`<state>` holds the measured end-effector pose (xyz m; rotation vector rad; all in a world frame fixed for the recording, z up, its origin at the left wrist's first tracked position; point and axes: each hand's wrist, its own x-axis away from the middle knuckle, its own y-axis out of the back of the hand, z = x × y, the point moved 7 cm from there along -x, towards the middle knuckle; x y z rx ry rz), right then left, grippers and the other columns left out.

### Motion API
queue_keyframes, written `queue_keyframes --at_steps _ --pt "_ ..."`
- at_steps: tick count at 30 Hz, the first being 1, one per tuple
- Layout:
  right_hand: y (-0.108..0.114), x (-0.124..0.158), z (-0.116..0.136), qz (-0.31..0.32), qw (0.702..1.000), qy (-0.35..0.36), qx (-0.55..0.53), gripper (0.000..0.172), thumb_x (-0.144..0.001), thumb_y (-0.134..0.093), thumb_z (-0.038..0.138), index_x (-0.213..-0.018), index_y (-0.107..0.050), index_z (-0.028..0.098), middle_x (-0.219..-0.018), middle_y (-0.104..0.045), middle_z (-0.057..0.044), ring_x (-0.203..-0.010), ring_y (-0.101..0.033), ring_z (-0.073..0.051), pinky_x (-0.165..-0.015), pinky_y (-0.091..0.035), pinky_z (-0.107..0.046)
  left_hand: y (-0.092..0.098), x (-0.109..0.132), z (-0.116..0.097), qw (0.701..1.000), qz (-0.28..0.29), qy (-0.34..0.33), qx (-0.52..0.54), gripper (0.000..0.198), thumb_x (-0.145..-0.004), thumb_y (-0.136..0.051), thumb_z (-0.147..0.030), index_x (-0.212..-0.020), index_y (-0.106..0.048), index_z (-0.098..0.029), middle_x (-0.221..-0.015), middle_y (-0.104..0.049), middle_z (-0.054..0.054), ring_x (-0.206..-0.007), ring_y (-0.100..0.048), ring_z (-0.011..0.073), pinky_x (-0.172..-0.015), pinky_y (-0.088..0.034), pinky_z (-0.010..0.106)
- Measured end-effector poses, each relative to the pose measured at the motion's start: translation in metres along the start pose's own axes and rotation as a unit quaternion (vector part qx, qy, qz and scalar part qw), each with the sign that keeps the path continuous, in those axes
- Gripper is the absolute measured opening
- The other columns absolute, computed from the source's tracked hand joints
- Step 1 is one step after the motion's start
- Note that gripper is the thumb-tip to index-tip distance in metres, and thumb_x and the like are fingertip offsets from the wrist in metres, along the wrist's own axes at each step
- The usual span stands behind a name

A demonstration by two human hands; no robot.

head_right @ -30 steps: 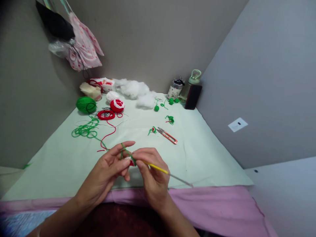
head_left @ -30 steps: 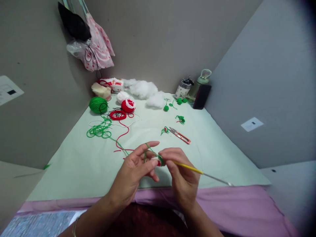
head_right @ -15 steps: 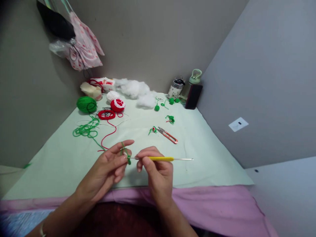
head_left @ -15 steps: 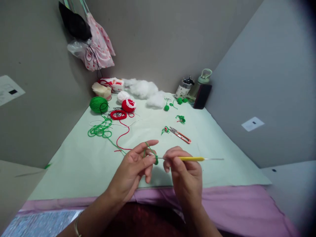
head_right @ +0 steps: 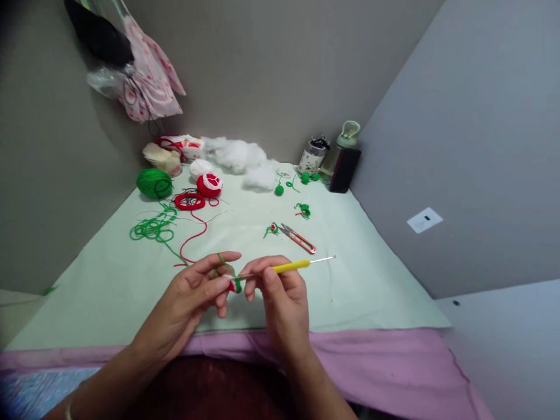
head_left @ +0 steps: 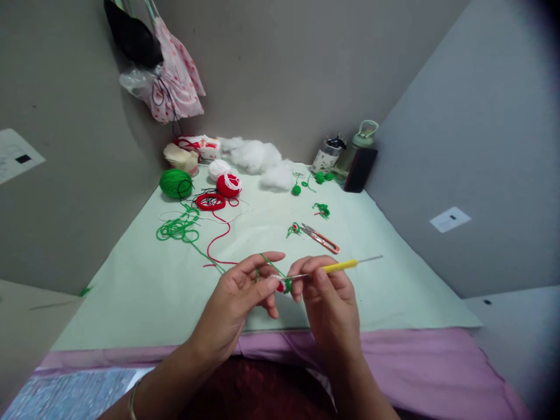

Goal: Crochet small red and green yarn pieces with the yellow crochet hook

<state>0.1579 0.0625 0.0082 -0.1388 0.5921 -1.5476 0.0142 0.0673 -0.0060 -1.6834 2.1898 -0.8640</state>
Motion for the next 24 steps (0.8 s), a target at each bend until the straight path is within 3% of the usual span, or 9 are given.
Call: queue_keyframes --at_steps 3,7,10,13,16,17,20,22,24 --pt "-0.001 0.003 0.006 0.023 0.999 0.026 0.035 0.018 -0.106 -0.063 0.031 -0.096 -0.076 0.023 -0.089 -0.076 -0.002 -0.066 -0.066 -0.010 -0.063 -0.054 -0.024 0.001 0.000 0.000 1.000 0.005 -0.009 -0.010 0.030 -0.082 -0.089 -0.029 -0.111 -0.085 -0.022 -0.083 -0.064 -0.001 -0.059 -0.057 0.0061 -0.056 -0.055 0.018" --pt "-0.002 0.014 0.021 0.051 0.974 0.119 0.185 0.021 -0.109 -0.052 0.020 -0.106 -0.073 0.024 -0.096 -0.074 -0.004 -0.080 -0.070 -0.014 -0.074 -0.058 -0.030 0.006 0.001 -0.002 0.998 -0.001 -0.042 -0.048 0.025 -0.087 -0.085 -0.028 -0.111 -0.085 -0.025 -0.086 -0.064 -0.001 -0.061 -0.061 0.0063 -0.061 -0.057 0.019" --pt "-0.012 0.022 0.032 0.090 0.919 0.214 0.319 0.024 -0.107 -0.050 0.012 -0.113 -0.070 0.023 -0.098 -0.075 -0.006 -0.093 -0.072 -0.018 -0.082 -0.060 -0.033 0.008 0.003 -0.006 0.993 -0.024 -0.069 -0.091 0.025 -0.087 -0.085 -0.025 -0.111 -0.084 -0.027 -0.084 -0.064 -0.002 -0.064 -0.064 0.0079 -0.064 -0.059 0.019" --pt "-0.021 0.029 0.038 0.110 0.850 0.306 0.414 0.025 -0.105 -0.051 0.011 -0.118 -0.069 0.022 -0.099 -0.077 -0.007 -0.093 -0.075 -0.018 -0.078 -0.063 -0.032 0.007 0.004 -0.007 0.990 -0.047 -0.079 -0.109 0.032 -0.084 -0.087 -0.022 -0.115 -0.084 -0.027 -0.083 -0.064 -0.003 -0.067 -0.064 0.0084 -0.066 -0.060 0.019" --pt "-0.026 0.036 0.034 0.099 0.785 0.361 0.494 0.031 -0.101 -0.062 0.010 -0.126 -0.073 0.026 -0.104 -0.078 -0.006 -0.090 -0.077 -0.019 -0.074 -0.064 -0.030 0.004 0.003 -0.003 0.996 -0.037 -0.065 -0.056 0.042 -0.080 -0.091 -0.022 -0.121 -0.082 -0.028 -0.083 -0.064 -0.003 -0.070 -0.064 0.0087 -0.068 -0.060 0.019" --pt "-0.026 0.037 0.032 0.092 0.776 0.362 0.507 0.035 -0.098 -0.068 0.010 -0.127 -0.075 0.030 -0.106 -0.079 -0.006 -0.091 -0.077 -0.020 -0.074 -0.065 -0.031 0.003 0.002 0.000 0.998 -0.024 -0.046 -0.025 0.045 -0.079 -0.092 -0.023 -0.122 -0.081 -0.027 -0.083 -0.065 -0.003 -0.070 -0.064 0.0090 -0.066 -0.059 0.018" --pt "-0.018 0.034 0.028 0.055 0.812 0.325 0.481 0.036 -0.096 -0.073 0.015 -0.124 -0.079 0.036 -0.104 -0.078 -0.005 -0.092 -0.076 -0.023 -0.074 -0.065 -0.036 0.000 -0.001 0.010 0.997 0.015 0.049 0.059 0.047 -0.078 -0.093 -0.025 -0.123 -0.081 -0.020 -0.078 -0.064 -0.002 -0.062 -0.059 0.0071 -0.057 -0.055 0.016" --pt "-0.009 0.027 0.027 0.024 0.879 0.267 0.394 0.027 -0.102 -0.064 0.019 -0.118 -0.080 0.034 -0.097 -0.076 -0.005 -0.083 -0.073 -0.022 -0.070 -0.063 -0.037 0.002 -0.002 0.010 0.992 0.014 0.086 0.086 0.043 -0.079 -0.092 -0.022 -0.120 -0.082 -0.016 -0.075 -0.065 -0.001 -0.058 -0.055 0.0048 -0.055 -0.053 0.014" --pt "-0.002 0.017 0.023 0.004 0.943 0.196 0.268 0.024 -0.107 -0.057 0.023 -0.109 -0.080 0.029 -0.090 -0.074 -0.005 -0.071 -0.068 -0.018 -0.064 -0.059 -0.035 0.004 -0.003 0.005 0.994 0.005 0.072 0.088 0.040 -0.079 -0.092 -0.019 -0.119 -0.083 -0.017 -0.078 -0.067 0.000 -0.059 -0.055 0.0043 -0.056 -0.053 0.014"
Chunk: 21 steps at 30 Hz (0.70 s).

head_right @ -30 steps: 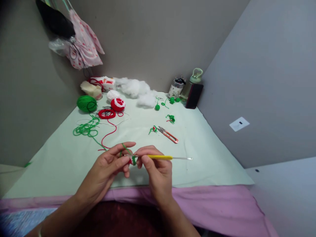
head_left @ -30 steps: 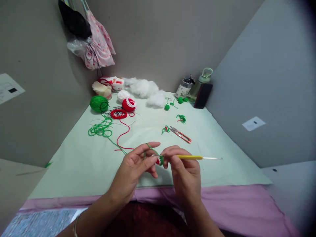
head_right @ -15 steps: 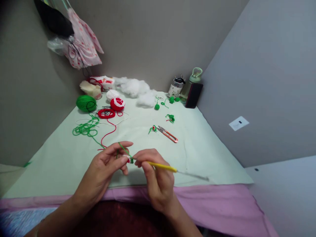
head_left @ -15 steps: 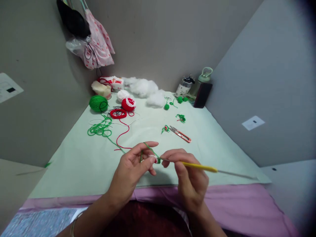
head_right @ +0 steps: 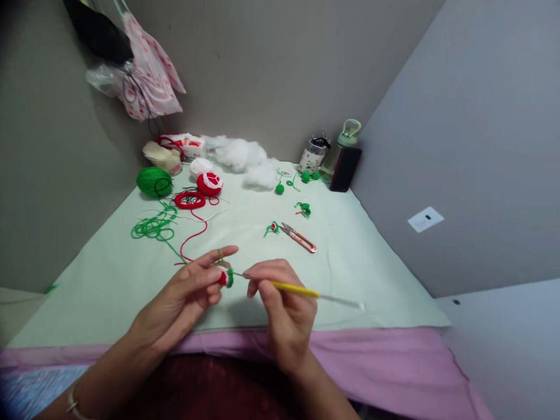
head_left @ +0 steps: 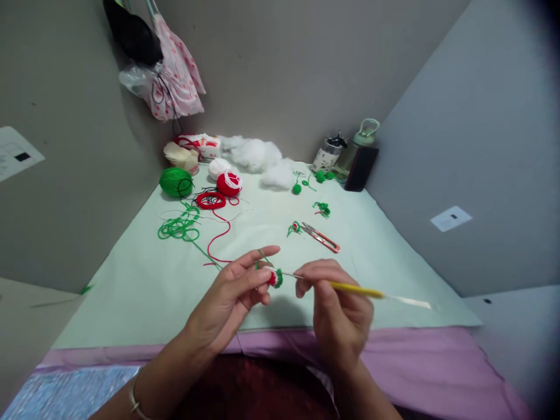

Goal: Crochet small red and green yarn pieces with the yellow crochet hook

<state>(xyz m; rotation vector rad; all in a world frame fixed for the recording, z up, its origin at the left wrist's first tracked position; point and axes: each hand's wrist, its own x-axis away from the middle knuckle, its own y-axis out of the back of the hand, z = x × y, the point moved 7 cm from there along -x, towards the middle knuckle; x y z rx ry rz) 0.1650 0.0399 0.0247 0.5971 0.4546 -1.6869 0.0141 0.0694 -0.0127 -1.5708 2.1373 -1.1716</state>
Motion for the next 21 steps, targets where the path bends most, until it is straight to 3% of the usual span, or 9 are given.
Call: queue_keyframes --at_steps 2,5,9,12,14,16,18,21 --pt "-0.003 -0.006 -0.008 0.002 0.993 -0.064 -0.099 0.020 -0.106 -0.060 0.026 -0.101 -0.080 0.026 -0.090 -0.074 -0.005 -0.071 -0.067 -0.017 -0.064 -0.057 -0.033 -0.003 0.001 -0.005 0.999 0.003 -0.032 -0.019 0.040 -0.078 -0.092 -0.019 -0.117 -0.083 -0.020 -0.081 -0.067 -0.001 -0.061 -0.058 0.0057 -0.056 -0.055 0.015" --pt "-0.011 -0.009 -0.007 0.031 0.993 -0.066 -0.089 0.018 -0.104 -0.065 0.023 -0.103 -0.082 0.028 -0.095 -0.076 -0.005 -0.089 -0.072 -0.020 -0.077 -0.060 -0.035 -0.008 0.003 -0.005 0.996 0.008 -0.068 -0.060 0.039 -0.079 -0.092 -0.021 -0.117 -0.083 -0.023 -0.082 -0.067 -0.002 -0.060 -0.060 0.0071 -0.055 -0.057 0.017" --pt "-0.013 0.000 0.005 0.047 0.997 0.025 0.058 0.030 -0.100 -0.066 0.012 -0.117 -0.081 0.033 -0.104 -0.078 -0.006 -0.091 -0.073 -0.021 -0.078 -0.060 -0.036 -0.006 0.002 0.001 0.995 -0.008 -0.081 -0.065 0.045 -0.079 -0.093 -0.023 -0.122 -0.080 -0.023 -0.080 -0.068 -0.003 -0.054 -0.059 0.0062 -0.049 -0.055 0.017" --pt "-0.011 0.006 0.014 0.052 0.980 0.106 0.158 0.036 -0.096 -0.070 0.010 -0.123 -0.080 0.032 -0.112 -0.078 -0.009 -0.096 -0.073 -0.024 -0.080 -0.061 -0.039 -0.004 -0.002 0.007 1.000 0.008 -0.016 -0.021 0.047 -0.079 -0.093 -0.026 -0.124 -0.079 -0.018 -0.062 -0.057 -0.007 -0.045 -0.046 0.0033 -0.041 -0.045 0.012" --pt "-0.004 0.004 0.010 0.025 0.989 0.073 0.127 0.031 -0.099 -0.067 0.012 -0.119 -0.081 0.031 -0.103 -0.078 -0.007 -0.090 -0.072 -0.022 -0.076 -0.060 -0.038 -0.004 -0.004 0.008 1.000 0.015 0.023 0.004 0.042 -0.080 -0.092 -0.024 -0.119 -0.081 -0.014 -0.055 -0.048 -0.010 -0.042 -0.035 0.0007 -0.037 -0.035 0.009" --pt "0.004 -0.001 -0.002 -0.013 0.999 -0.007 0.030 0.023 -0.102 -0.064 0.016 -0.108 -0.082 0.029 -0.091 -0.075 -0.005 -0.076 -0.068 -0.019 -0.068 -0.057 -0.034 -0.002 -0.004 0.003 1.000 0.005 0.017 0.010 0.035 -0.079 -0.092 -0.020 -0.112 -0.083 -0.014 -0.058 -0.050 -0.009 -0.041 -0.031 -0.0010 -0.036 -0.031 0.008" --pt "0.004 -0.004 -0.011 -0.028 0.995 -0.071 -0.067 0.018 -0.103 -0.065 0.022 -0.099 -0.082 0.027 -0.086 -0.073 -0.004 -0.067 -0.063 -0.016 -0.061 -0.054 -0.031 -0.002 -0.003 -0.001 1.000 -0.003 -0.018 -0.006 0.035 -0.077 -0.092 -0.019 -0.111 -0.083 -0.017 -0.069 -0.058 -0.006 -0.042 -0.038 -0.0007 -0.036 -0.036 0.009" --pt "-0.007 -0.006 -0.015 0.015 0.990 -0.099 -0.102 0.015 -0.101 -0.069 0.026 -0.098 -0.083 0.027 -0.091 -0.076 -0.005 -0.077 -0.067 -0.017 -0.068 -0.056 -0.031 -0.008 0.001 0.001 0.998 0.011 -0.047 -0.045 0.039 -0.078 -0.092 -0.022 -0.116 -0.082 -0.021 -0.078 -0.066 -0.003 -0.047 -0.053 0.0045 -0.041 -0.050 0.016"
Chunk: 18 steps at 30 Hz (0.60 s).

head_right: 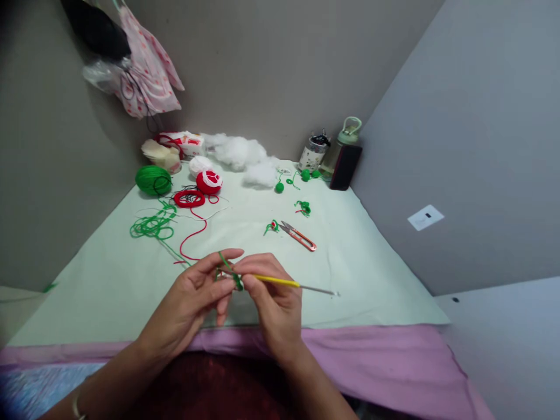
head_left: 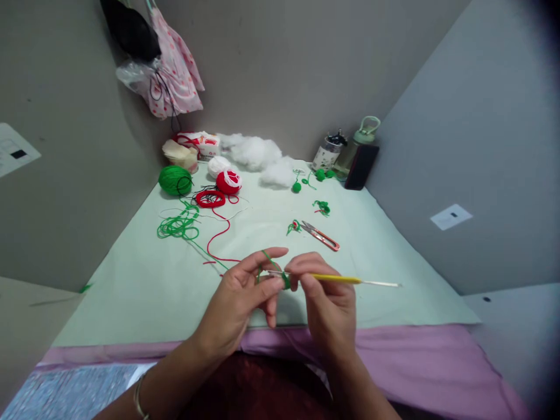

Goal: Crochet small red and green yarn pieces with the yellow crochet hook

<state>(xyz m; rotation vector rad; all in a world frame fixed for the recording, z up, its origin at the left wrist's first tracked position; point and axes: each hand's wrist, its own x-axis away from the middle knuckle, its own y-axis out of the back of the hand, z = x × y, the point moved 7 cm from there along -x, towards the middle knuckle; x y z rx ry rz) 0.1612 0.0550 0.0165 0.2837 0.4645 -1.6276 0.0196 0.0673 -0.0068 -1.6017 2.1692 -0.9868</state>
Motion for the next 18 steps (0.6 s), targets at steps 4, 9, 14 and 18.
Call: queue_keyframes --at_steps 4,9,14,18 --pt "0.001 0.002 -0.003 -0.004 1.000 -0.007 0.011 0.015 -0.101 -0.069 0.025 -0.101 -0.084 0.028 -0.095 -0.078 -0.004 -0.079 -0.068 -0.017 -0.069 -0.056 -0.031 0.000 0.003 0.003 1.000 -0.006 -0.006 -0.016 0.033 -0.084 -0.089 -0.026 -0.115 -0.083 -0.019 -0.072 -0.064 -0.002 -0.054 -0.057 0.0077 -0.048 -0.056 0.018" --pt "0.004 0.001 -0.011 -0.021 0.996 -0.060 -0.069 0.014 -0.101 -0.070 0.031 -0.097 -0.082 0.024 -0.091 -0.078 -0.005 -0.069 -0.067 -0.015 -0.065 -0.056 -0.030 0.005 0.002 -0.002 1.000 -0.022 -0.009 -0.015 0.032 -0.081 -0.091 -0.026 -0.111 -0.084 -0.019 -0.070 -0.063 -0.002 -0.052 -0.055 0.0071 -0.047 -0.053 0.018" --pt "0.001 -0.002 -0.006 -0.010 0.992 -0.066 -0.107 0.020 -0.105 -0.065 0.032 -0.095 -0.079 0.022 -0.090 -0.079 -0.005 -0.067 -0.069 -0.014 -0.062 -0.057 -0.027 0.004 0.004 -0.005 0.999 -0.026 -0.003 -0.022 0.030 -0.081 -0.090 -0.024 -0.110 -0.084 -0.018 -0.070 -0.063 -0.002 -0.053 -0.056 0.0069 -0.050 -0.052 0.017" --pt "0.002 0.001 0.002 0.009 0.999 -0.027 -0.044 0.020 -0.107 -0.059 0.028 -0.100 -0.078 0.023 -0.093 -0.078 -0.005 -0.071 -0.070 -0.015 -0.064 -0.059 -0.030 0.005 0.005 -0.005 0.999 -0.026 -0.012 -0.038 0.031 -0.082 -0.087 -0.026 -0.111 -0.084 -0.017 -0.070 -0.062 -0.002 -0.055 -0.056 0.0080 -0.052 -0.052 0.019"
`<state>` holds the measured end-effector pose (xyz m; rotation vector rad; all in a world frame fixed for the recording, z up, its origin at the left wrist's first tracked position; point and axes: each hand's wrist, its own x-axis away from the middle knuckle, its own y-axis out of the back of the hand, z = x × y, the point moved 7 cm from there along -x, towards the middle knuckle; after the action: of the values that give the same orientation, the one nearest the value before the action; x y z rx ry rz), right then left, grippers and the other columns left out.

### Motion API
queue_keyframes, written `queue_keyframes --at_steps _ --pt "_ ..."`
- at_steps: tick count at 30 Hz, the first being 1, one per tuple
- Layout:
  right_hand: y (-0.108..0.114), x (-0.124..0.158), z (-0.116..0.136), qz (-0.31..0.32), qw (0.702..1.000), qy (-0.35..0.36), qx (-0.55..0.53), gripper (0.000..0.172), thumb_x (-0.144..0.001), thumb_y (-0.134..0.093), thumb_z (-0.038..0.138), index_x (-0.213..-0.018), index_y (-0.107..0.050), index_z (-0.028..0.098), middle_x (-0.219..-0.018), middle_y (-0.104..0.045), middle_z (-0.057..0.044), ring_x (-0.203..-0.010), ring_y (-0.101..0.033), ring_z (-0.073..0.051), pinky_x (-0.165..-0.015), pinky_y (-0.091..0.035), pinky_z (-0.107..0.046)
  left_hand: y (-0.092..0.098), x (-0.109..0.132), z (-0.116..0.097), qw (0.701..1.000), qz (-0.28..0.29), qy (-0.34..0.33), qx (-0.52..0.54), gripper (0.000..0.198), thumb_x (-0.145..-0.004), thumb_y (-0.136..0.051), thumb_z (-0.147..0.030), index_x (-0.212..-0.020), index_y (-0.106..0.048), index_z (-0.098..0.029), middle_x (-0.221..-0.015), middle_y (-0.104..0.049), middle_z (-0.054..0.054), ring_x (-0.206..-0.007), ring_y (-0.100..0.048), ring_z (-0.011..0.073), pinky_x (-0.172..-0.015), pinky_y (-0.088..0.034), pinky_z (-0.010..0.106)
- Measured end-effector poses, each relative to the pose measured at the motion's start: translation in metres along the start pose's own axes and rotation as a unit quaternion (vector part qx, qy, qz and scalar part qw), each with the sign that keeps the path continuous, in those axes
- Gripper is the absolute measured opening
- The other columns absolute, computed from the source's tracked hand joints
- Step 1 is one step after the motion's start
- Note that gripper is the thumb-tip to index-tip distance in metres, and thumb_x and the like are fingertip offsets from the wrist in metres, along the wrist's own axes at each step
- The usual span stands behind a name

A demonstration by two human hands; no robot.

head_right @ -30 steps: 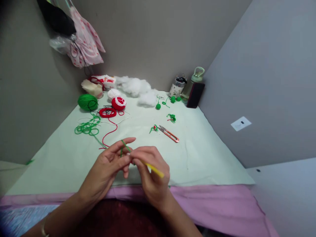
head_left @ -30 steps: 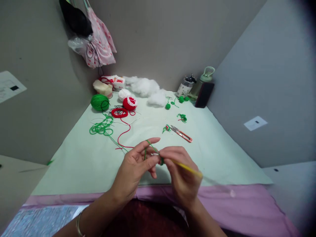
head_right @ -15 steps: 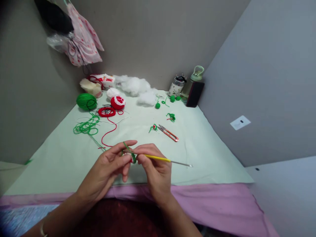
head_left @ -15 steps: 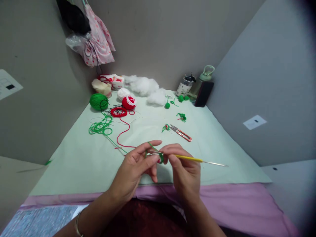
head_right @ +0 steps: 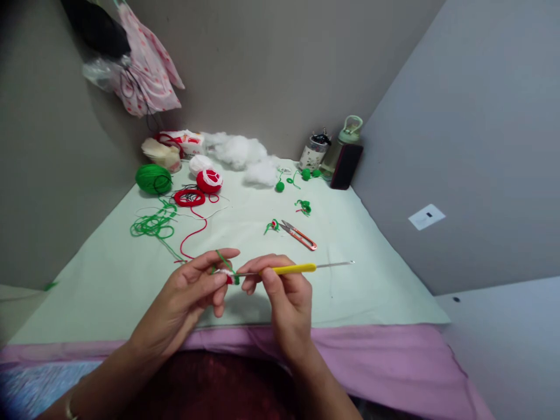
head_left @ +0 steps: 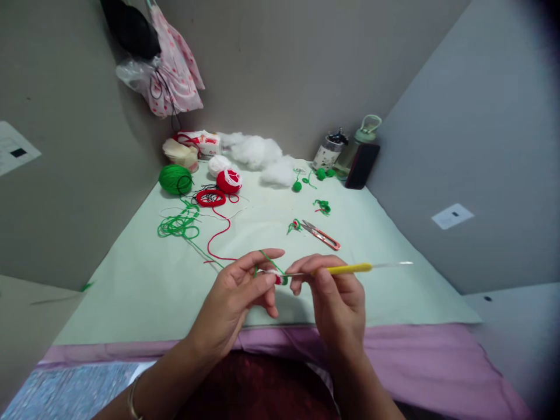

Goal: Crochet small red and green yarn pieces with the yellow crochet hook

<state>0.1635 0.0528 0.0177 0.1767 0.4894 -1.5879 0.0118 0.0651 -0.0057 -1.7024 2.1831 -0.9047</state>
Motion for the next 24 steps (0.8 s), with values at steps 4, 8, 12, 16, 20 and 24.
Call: queue_keyframes --at_steps 4,8,12,16,20,24 --pt "-0.002 0.009 0.016 0.027 0.985 0.100 0.141 0.024 -0.106 -0.054 0.014 -0.111 -0.075 0.025 -0.100 -0.078 -0.006 -0.082 -0.072 -0.018 -0.074 -0.060 -0.036 0.003 0.000 0.000 0.999 -0.004 -0.031 -0.038 0.032 -0.083 -0.087 -0.028 -0.114 -0.083 -0.020 -0.077 -0.064 -0.001 -0.059 -0.058 0.0090 -0.057 -0.056 0.022" --pt "-0.014 0.020 0.025 0.079 0.931 0.214 0.286 0.031 -0.103 -0.056 0.011 -0.124 -0.072 0.028 -0.106 -0.080 -0.008 -0.095 -0.076 -0.022 -0.079 -0.063 -0.036 0.003 -0.001 0.000 0.996 -0.003 -0.065 -0.061 0.030 -0.086 -0.087 -0.026 -0.116 -0.083 -0.026 -0.084 -0.064 -0.003 -0.060 -0.063 0.0074 -0.061 -0.060 0.021" --pt "-0.022 0.025 0.023 0.084 0.873 0.275 0.394 0.047 -0.099 -0.067 0.013 -0.141 -0.068 0.034 -0.111 -0.080 -0.007 -0.094 -0.078 -0.022 -0.079 -0.065 -0.035 0.003 0.000 0.005 0.998 -0.010 -0.055 -0.010 0.045 -0.083 -0.090 -0.022 -0.126 -0.079 -0.029 -0.085 -0.065 -0.005 -0.059 -0.064 0.0066 -0.058 -0.060 0.019" --pt "-0.020 0.019 0.023 0.055 0.899 0.255 0.352 0.039 -0.098 -0.070 0.017 -0.131 -0.076 0.037 -0.105 -0.078 -0.006 -0.092 -0.076 -0.024 -0.076 -0.065 -0.038 0.002 -0.003 0.015 0.994 0.018 0.064 0.083 0.053 -0.080 -0.093 -0.026 -0.130 -0.076 -0.018 -0.068 -0.060 -0.006 -0.048 -0.053 0.0039 -0.045 -0.051 0.013" --pt "-0.003 0.003 0.010 -0.023 0.986 0.107 0.122 0.023 -0.106 -0.059 0.021 -0.107 -0.080 0.030 -0.088 -0.073 -0.003 -0.074 -0.066 -0.018 -0.066 -0.057 -0.033 0.005 -0.005 0.007 0.992 0.010 0.079 0.093 0.048 -0.081 -0.090 -0.017 -0.126 -0.076 -0.015 -0.069 -0.062 -0.006 -0.042 -0.041 -0.0008 -0.038 -0.041 0.009" --pt "-0.009 -0.003 0.002 -0.001 0.997 0.053 0.053 0.018 -0.104 -0.064 0.024 -0.099 -0.081 0.027 -0.093 -0.077 -0.005 -0.081 -0.070 -0.018 -0.070 -0.059 -0.032 -0.002 -0.003 0.003 0.998 0.024 0.036 0.055 0.047 -0.081 -0.091 -0.022 -0.126 -0.076 -0.019 -0.082 -0.066 -0.004 -0.042 -0.047 0.0009 -0.037 -0.046 0.014"
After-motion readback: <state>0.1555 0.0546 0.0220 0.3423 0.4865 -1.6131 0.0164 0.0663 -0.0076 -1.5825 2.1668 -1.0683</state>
